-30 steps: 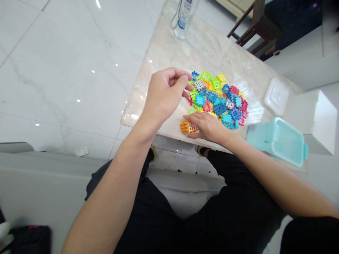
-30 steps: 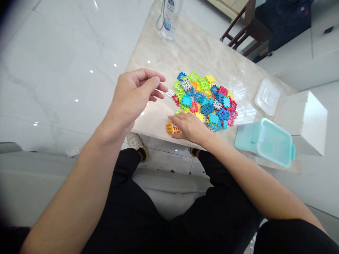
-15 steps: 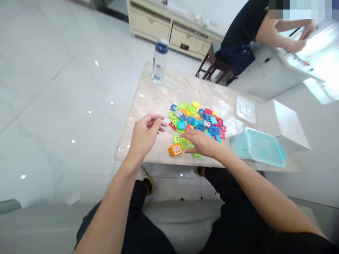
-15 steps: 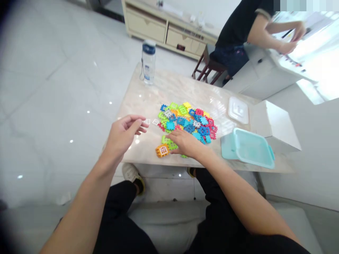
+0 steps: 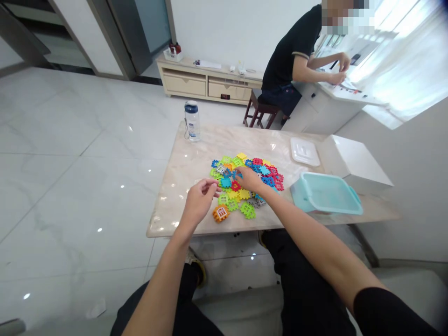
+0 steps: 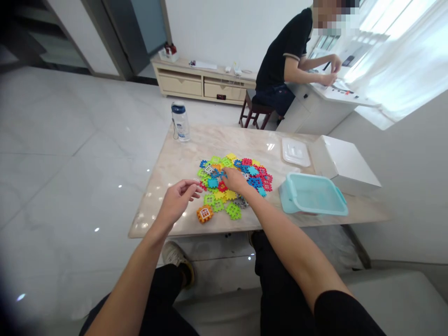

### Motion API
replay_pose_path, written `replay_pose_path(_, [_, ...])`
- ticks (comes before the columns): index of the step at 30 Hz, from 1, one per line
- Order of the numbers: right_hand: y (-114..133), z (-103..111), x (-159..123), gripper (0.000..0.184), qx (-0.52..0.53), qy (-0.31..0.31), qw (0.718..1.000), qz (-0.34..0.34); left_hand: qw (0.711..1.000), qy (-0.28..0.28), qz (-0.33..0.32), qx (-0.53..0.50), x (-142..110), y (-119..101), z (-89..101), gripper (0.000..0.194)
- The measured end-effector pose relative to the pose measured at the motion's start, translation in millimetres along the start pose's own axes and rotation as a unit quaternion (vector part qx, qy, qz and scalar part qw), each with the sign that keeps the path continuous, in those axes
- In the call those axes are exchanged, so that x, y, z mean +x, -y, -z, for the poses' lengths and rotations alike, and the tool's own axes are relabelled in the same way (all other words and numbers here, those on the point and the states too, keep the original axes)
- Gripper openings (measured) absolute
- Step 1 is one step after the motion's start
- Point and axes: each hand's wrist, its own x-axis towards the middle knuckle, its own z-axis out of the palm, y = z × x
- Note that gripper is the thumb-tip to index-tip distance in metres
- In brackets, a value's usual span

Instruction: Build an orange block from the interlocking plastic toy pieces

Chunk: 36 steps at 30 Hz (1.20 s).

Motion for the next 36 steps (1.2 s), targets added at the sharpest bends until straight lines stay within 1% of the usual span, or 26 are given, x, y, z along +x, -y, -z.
replay_pose_path(3, [4.9,-8.9,30.2,0.049,-0.011,-0.022,1.000,-0.012,1.000,0.018,-0.002,0.014,-6.2,6.4,-7.3,0.029])
replay_pose_path(6, [15.8,-21.7,50.9,0.057,-0.020,-0.033,0.999,-0.006,0.998,0.036,-0.015,0.054,-13.1,10.3,-9.6,0.026])
replay_pose_path(10, [29.3,-40.1,65.4,0.063,-0.065,-0.032,0.997,-0.021,0.995,0.047,-0.012,0.087,-16.9,7.4,-7.2,0.024])
replay_pose_path(14, [33.1,-47.9,72.0,0.056,-0.071,-0.024,0.996,-0.037,0.993,0.030,-0.010,0.113,-16.6,1.3,-8.0,0.022])
replay_pose_path(18, [31.6,-46.7,69.8,0.050,-0.050,-0.024,0.998,-0.040,0.988,0.045,-0.019,0.150,-18.9,-2.5,-16.0,0.022])
replay_pose_path(24, [30.9,-41.8,57.6,0.046,-0.019,-0.016,0.998,-0.057,0.988,0.047,-0.031,0.146,-20.4,-4.8,-24.5,0.023])
replay_pose_path(27, [26.1,-38.5,54.3,0.044,0.001,-0.016,0.997,-0.080,0.989,0.046,-0.037,0.138,-22.0,-6.5,-22.0,0.023])
replay_pose_path(31, [14.1,-32.0,53.6,0.039,0.040,-0.019,0.994,-0.101,0.992,0.030,-0.045,0.114,-25.3,-10.6,-13.8,0.024])
replay_pose_path(36, [4.7,-19.6,53.1,0.020,0.094,-0.011,0.990,-0.108,0.994,0.017,-0.056,0.090,-25.1,-15.6,-5.0,0.025])
